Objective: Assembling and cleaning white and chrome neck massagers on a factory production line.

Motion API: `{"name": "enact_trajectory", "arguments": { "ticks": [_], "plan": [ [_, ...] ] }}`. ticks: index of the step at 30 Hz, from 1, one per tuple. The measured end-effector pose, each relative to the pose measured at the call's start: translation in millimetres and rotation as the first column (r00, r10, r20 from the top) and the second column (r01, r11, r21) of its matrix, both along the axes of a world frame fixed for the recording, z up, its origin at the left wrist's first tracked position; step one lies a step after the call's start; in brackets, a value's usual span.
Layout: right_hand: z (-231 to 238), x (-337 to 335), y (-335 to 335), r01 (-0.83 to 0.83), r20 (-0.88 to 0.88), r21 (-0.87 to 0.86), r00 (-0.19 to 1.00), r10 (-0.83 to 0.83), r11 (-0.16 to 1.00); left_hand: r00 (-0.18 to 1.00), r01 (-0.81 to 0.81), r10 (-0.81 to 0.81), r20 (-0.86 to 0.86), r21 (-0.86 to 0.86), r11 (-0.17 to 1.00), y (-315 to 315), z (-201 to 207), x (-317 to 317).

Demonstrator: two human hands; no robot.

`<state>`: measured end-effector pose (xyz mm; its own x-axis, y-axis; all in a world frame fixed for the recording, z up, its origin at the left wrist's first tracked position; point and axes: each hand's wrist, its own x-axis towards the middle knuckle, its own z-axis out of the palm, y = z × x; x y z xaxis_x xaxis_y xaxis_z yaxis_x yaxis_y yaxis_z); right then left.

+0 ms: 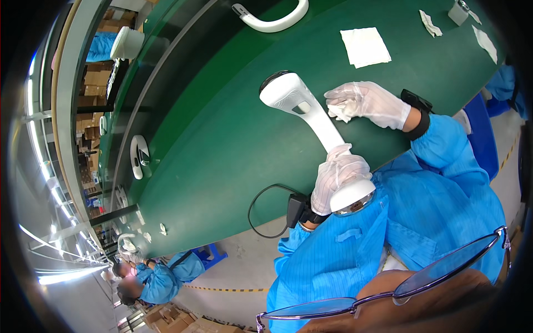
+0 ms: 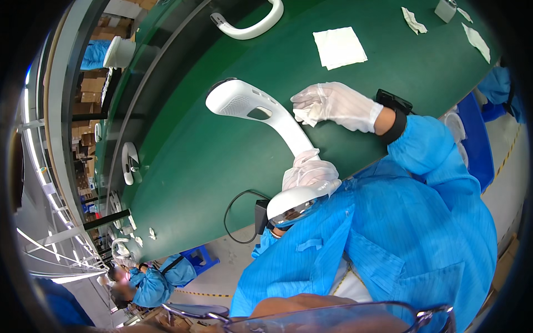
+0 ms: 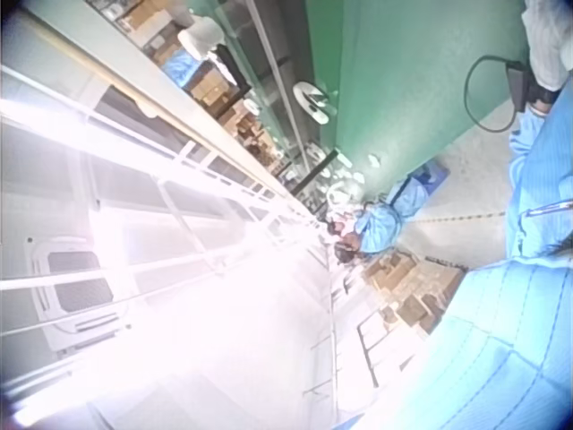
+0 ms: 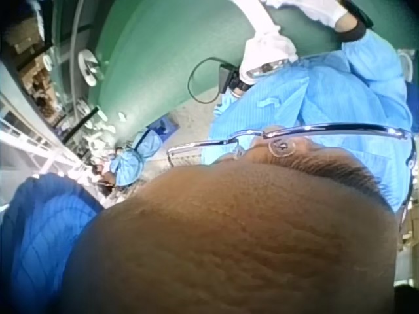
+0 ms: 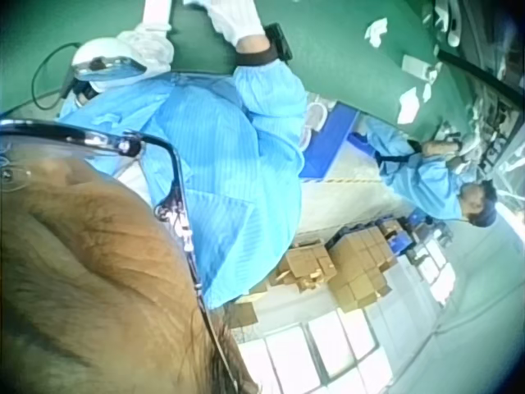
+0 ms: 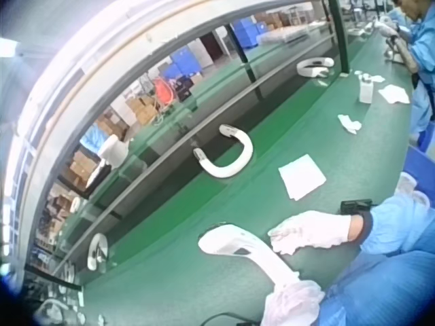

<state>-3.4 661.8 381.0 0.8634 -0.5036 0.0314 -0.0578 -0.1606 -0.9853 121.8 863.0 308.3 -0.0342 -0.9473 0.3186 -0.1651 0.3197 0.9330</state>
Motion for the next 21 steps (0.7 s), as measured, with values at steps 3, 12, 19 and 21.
{"name": "enact_trajectory", "arguments": {
  "ticks": [3, 12, 19, 21],
  "plan": [
    [-0.5, 5.3, 14.4, 0.133, -0.029, -0.448, 0.986, -0.163, 0.884, 0.998, -0.048, 0.05, 0.024, -0.081, 0.996, -3.5, 0.7, -2.1],
    [-32.9, 28.2, 55.6, 0.203, 0.037, -0.697, 0.968, -0.248, 0.688, 0.98, -0.065, 0.084, 0.183, -0.105, 0.992, -7.3, 34.1, -9.9],
    [-38.9, 25.9, 40.7, 0.081, -0.014, -0.832, 0.986, -0.167, 0.549, 0.994, -0.078, 0.08, -0.07, 0.029, 0.996, -8.0, 38.3, -5.0],
    [-38.9, 15.9, 30.8, 0.093, 0.026, -0.845, 0.991, -0.134, 0.527, 0.977, -0.055, 0.1, 0.187, -0.23, 0.972, -15.6, 52.1, -0.3]
  ]
}}
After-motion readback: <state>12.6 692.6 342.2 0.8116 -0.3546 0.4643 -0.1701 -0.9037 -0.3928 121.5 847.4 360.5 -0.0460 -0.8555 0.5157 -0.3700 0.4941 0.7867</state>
